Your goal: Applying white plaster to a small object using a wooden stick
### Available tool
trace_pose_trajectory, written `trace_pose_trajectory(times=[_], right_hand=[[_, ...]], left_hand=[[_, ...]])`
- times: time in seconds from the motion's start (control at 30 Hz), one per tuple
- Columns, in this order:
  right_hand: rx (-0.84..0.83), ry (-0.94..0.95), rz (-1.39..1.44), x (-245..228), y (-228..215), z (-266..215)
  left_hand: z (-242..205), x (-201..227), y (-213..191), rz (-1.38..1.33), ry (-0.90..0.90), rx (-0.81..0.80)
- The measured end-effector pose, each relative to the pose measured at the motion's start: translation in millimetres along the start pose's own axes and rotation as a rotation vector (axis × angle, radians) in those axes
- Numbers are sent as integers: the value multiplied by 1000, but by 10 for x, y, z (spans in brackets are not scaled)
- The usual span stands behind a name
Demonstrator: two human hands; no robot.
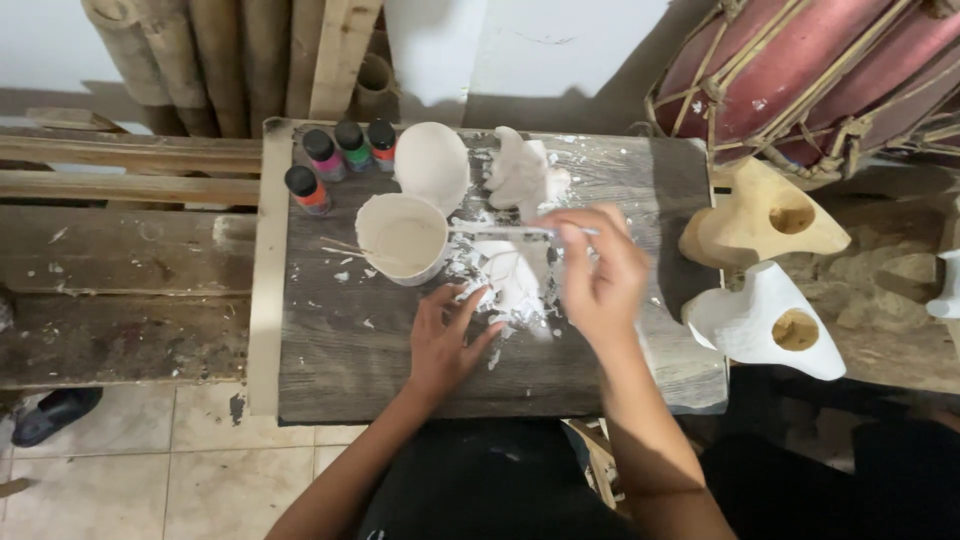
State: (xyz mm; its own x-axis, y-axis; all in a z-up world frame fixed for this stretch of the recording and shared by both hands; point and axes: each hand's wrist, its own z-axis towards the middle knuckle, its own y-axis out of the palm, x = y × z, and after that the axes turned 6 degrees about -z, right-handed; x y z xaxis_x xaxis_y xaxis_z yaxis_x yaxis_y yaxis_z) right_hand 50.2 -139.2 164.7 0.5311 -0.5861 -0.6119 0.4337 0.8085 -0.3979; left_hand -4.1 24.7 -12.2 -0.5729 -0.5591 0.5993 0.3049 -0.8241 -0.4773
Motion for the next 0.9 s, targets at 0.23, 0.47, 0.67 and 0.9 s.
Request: trace_pose_trajectory(times=[0.23, 0.47, 0.67, 0.9], right_hand=[[-325, -100, 57, 157, 784, 160], [-605, -355, -219, 319, 1068, 95], [-727, -363, -352, 324, 1056, 71], [-629, -270, -248, 281, 932, 68]], left_hand=[[-15, -54, 20, 8, -12, 21], [-53, -97, 56, -43, 10, 30], [-39, -91, 44, -55, 10, 39], [-13, -78, 37, -60, 15, 27]])
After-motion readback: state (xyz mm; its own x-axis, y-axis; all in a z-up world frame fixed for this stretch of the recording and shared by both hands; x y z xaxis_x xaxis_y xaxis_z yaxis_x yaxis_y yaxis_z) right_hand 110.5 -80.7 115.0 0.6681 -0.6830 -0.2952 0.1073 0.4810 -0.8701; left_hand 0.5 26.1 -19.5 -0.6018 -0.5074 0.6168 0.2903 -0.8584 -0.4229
